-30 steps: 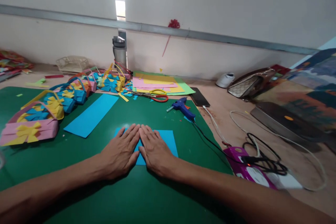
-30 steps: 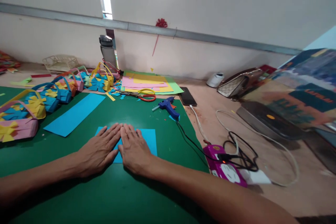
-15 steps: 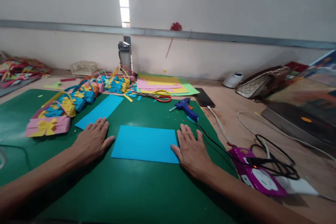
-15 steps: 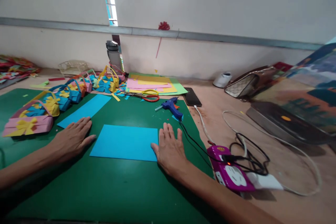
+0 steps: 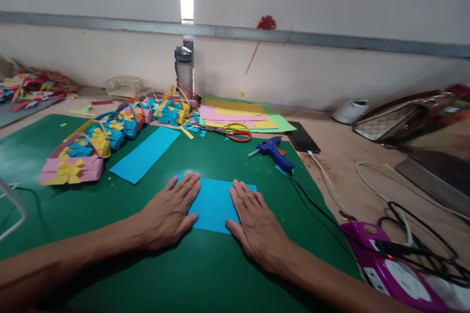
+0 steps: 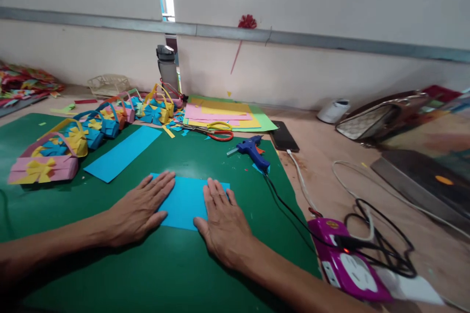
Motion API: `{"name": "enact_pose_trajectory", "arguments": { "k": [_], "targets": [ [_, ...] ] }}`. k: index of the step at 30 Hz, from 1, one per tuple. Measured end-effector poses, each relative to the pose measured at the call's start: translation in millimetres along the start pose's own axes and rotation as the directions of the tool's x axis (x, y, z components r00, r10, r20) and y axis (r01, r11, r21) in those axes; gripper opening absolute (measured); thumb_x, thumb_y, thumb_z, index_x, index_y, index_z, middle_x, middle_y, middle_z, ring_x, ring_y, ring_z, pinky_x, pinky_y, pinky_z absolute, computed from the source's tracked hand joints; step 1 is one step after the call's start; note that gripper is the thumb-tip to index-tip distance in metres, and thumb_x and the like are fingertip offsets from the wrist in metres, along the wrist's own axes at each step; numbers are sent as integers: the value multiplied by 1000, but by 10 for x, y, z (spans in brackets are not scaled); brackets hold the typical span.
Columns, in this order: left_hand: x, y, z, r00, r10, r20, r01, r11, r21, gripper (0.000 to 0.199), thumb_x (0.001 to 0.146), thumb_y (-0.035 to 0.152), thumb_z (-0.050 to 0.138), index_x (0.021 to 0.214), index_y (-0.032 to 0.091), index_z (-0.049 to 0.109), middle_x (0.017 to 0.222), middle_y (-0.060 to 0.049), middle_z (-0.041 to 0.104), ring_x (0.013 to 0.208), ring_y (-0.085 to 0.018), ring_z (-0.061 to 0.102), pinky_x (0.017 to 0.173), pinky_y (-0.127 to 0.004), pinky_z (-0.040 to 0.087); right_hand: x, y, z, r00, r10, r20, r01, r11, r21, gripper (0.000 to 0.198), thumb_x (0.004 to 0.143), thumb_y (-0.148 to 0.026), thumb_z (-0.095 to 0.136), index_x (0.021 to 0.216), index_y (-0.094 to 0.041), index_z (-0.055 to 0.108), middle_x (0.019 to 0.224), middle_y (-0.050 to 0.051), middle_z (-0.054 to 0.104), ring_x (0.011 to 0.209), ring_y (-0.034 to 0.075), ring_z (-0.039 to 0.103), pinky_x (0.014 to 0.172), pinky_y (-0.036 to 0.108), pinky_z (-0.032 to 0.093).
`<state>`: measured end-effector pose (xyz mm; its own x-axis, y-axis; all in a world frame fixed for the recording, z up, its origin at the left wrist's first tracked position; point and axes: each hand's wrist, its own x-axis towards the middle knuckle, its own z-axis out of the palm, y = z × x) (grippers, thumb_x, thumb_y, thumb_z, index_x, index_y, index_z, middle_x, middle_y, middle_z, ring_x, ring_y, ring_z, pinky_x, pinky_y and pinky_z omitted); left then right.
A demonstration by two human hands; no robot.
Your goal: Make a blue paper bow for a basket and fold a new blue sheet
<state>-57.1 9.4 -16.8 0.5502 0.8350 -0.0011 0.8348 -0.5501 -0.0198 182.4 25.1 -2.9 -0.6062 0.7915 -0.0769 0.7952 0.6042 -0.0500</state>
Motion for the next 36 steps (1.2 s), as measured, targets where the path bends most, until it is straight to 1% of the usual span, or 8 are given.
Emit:
{"name": "enact_pose_trajectory", "arguments": {
  "k": [5, 9, 15, 17, 19, 24, 31, 36],
  "targets": [
    [-266, -309, 87, 990, -118, -73, 123, 990, 63, 55, 96, 38, 24, 145, 13, 25, 152, -8, 18, 140, -24, 18, 109, -43, 23, -198, 183, 146, 991, 1, -137, -15, 995, -98, 62, 92, -44, 32, 142, -6, 32, 148, 20, 29, 137, 30, 23, 105, 51, 30],
    [-440, -423, 144, 978, -178, -111, 189, 978, 94, 54, 96, 36, 20, 144, 13, 28, 150, -8, 23, 138, -24, 24, 107, -44, 28, -366, 291, 155, 974, -41, -224, -15, 970, -243, 56, 94, -40, 28, 135, -4, 43, 141, 22, 39, 130, 33, 36, 98, 54, 35],
    [-516, -378, 73, 946, -243, -213, 271, 956, 113, 53, 95, 38, 24, 135, 7, 41, 142, -15, 39, 131, -29, 37, 102, -45, 37, -575, 329, 26, 881, -238, -409, 51, 907, -417, 41, 95, -31, 35, 111, -3, 61, 116, 22, 62, 109, 32, 56, 87, 48, 42],
    [-480, -241, 26, 938, -175, -298, 219, 968, 121, 50, 95, 37, 28, 134, 8, 40, 141, -16, 42, 130, -29, 38, 102, -46, 37, -602, 247, 0, 838, -329, -435, 108, 882, -459, 33, 93, -23, 40, 109, -4, 62, 112, 19, 65, 106, 30, 58, 88, 46, 41],
    [-407, -46, -13, 943, -24, -332, 71, 989, 130, 46, 95, 34, 31, 133, 10, 40, 140, -15, 43, 130, -28, 39, 102, -45, 36, -600, 134, -8, 801, -413, -434, 160, 845, -510, 29, 88, -12, 42, 107, -4, 62, 107, 19, 67, 101, 29, 60, 88, 45, 41],
    [-92, 381, -82, 955, 202, -217, -195, 979, 57, 42, 93, 39, 45, 126, 13, 47, 130, -14, 53, 121, -30, 48, 94, -44, 44, -529, -85, -13, 804, -458, -379, 173, 790, -588, 32, 76, -1, 43, 100, -3, 64, 97, 20, 70, 90, 29, 64, 79, 42, 45],
    [94, 510, -154, 976, 194, -101, -193, 981, 20, 55, 86, 54, 51, 125, 15, 45, 121, -19, 54, 110, -38, 52, 80, -50, 50, -417, -137, -29, 851, -382, -359, 152, 835, -529, 29, 73, -6, 52, 100, -7, 63, 94, 17, 70, 87, 27, 63, 77, 40, 45],
    [-46, 418, -120, 946, 295, -137, -297, 955, 2, 53, 90, 52, 43, 129, 16, 41, 134, -22, 44, 122, -42, 42, 85, -52, 49, -359, -132, -73, 834, -460, -304, 305, 844, -441, 38, 74, -11, 53, 112, -9, 57, 89, 13, 67, 79, 26, 61, 76, 42, 43]
  ]
}}
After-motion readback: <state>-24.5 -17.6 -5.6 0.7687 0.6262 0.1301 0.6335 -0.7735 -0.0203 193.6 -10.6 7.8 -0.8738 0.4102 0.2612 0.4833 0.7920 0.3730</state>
